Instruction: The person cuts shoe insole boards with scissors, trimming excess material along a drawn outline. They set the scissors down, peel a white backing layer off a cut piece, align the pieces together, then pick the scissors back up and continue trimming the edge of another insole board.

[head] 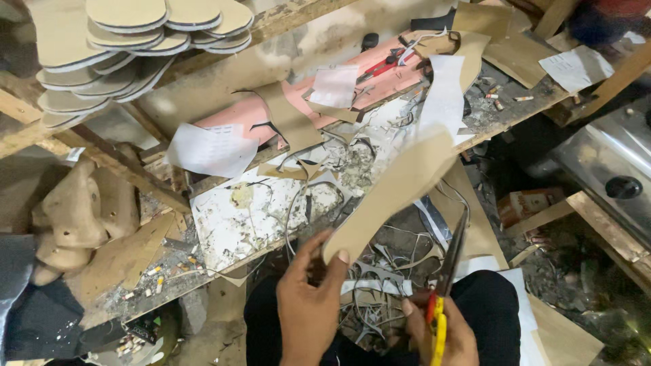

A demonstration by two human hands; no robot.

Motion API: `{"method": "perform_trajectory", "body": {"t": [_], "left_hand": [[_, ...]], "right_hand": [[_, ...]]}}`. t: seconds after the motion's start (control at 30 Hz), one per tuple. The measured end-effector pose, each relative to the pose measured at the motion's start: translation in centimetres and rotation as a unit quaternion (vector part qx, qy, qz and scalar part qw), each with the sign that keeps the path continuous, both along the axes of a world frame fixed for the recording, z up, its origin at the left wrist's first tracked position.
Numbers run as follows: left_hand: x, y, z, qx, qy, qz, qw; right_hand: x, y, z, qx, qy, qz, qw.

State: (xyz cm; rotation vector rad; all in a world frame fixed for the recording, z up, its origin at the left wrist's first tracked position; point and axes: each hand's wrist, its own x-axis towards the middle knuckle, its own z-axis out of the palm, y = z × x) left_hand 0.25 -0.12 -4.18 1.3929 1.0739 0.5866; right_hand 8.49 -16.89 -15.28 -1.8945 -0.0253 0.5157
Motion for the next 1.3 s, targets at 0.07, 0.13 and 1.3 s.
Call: {"method": "perform_trajectory", "body": {"t": [0.07, 0.13, 1.3], "left_hand": [[-0.6, 0.6, 0.4, 0.054, -0.062, 0.041, 0.996], [-0.5, 0.7, 0.7, 0.109, -0.081, 0.030, 0.990], [0.7, -3.6, -11.0, -0.236, -0.167, -0.116, 0.950]], "right_hand": [[0.3, -0.1, 1.3, 0.002, -0.030, -0.042, 0.999], [1.1, -0.1, 2.9, 0.017, -0.079, -0.044, 0.996], [3.6, 0.9, 0.6, 0.171, -0.057, 0.097, 0.979]]}}
